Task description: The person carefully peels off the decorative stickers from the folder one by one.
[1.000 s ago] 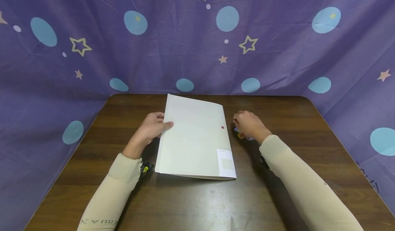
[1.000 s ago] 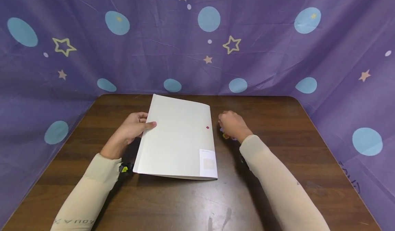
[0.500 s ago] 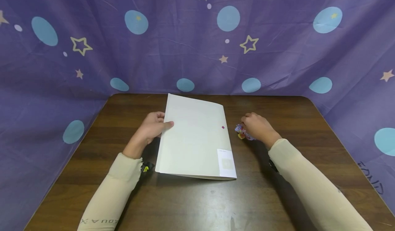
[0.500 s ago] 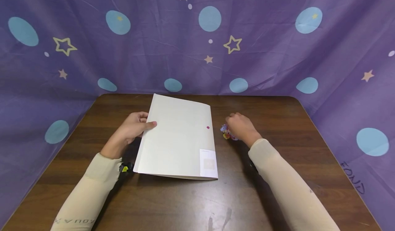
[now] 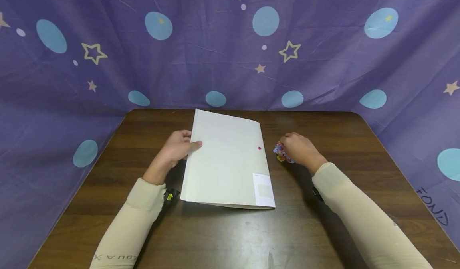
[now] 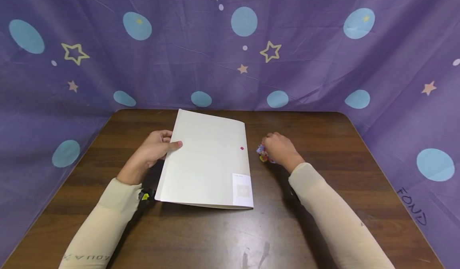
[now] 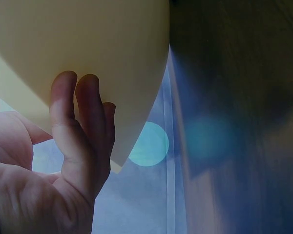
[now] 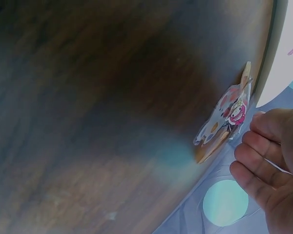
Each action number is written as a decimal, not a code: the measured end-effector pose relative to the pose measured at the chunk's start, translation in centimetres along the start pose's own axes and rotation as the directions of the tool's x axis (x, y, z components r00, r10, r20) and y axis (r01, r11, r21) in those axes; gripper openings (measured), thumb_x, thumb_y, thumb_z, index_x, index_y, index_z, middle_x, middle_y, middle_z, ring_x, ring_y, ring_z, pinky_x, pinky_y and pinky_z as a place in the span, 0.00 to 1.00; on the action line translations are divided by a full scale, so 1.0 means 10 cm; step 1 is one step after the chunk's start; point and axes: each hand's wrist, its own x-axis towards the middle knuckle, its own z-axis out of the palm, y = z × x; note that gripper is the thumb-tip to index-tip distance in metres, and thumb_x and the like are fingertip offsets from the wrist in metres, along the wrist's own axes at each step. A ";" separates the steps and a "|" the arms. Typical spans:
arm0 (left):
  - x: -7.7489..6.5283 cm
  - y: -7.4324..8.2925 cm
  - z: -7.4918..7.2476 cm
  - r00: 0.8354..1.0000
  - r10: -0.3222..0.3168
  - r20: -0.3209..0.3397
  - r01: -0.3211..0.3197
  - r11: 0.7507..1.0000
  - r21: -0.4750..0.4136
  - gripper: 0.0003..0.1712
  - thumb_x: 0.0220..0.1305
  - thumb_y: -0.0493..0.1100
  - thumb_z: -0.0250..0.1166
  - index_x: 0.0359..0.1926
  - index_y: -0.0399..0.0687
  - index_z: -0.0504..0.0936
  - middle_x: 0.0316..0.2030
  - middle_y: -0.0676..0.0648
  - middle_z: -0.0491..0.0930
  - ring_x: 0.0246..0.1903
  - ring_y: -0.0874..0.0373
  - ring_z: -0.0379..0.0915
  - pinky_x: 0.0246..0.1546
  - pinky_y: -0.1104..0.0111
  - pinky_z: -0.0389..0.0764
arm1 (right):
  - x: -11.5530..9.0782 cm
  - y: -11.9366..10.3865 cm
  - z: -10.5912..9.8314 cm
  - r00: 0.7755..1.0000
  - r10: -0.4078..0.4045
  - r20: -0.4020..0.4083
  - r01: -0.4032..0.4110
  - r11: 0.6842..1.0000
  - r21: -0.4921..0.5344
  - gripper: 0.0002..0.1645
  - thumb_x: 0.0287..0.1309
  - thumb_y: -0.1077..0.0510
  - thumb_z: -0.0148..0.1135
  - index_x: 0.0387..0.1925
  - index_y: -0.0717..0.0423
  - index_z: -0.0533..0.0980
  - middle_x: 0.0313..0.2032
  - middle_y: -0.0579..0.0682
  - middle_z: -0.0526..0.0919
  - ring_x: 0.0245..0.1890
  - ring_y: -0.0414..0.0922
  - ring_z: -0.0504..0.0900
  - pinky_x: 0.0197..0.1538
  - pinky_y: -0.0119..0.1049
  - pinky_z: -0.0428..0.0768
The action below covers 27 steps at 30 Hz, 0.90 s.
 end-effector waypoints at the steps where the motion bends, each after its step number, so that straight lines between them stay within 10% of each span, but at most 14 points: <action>1: 0.00 0.00 0.00 1.000 0.000 0.001 0.000 1.000 -0.001 0.32 0.72 0.38 0.64 0.68 0.24 0.65 0.44 0.32 0.83 0.33 0.53 0.85 0.34 0.60 0.88 | 0.00 -0.01 -0.01 1.000 0.001 -0.002 -0.001 1.000 0.005 0.07 0.65 0.66 0.64 0.42 0.65 0.83 0.40 0.60 0.84 0.42 0.59 0.83 0.46 0.55 0.84; 27: 0.02 -0.03 -0.01 1.000 -0.001 -0.002 0.001 1.000 -0.001 0.30 0.72 0.38 0.64 0.67 0.24 0.66 0.43 0.32 0.83 0.32 0.53 0.85 0.33 0.59 0.88 | 0.18 -0.39 0.04 0.997 -0.060 -0.045 0.068 0.976 0.208 0.05 0.67 0.61 0.67 0.41 0.57 0.85 0.37 0.50 0.84 0.38 0.47 0.82 0.44 0.45 0.83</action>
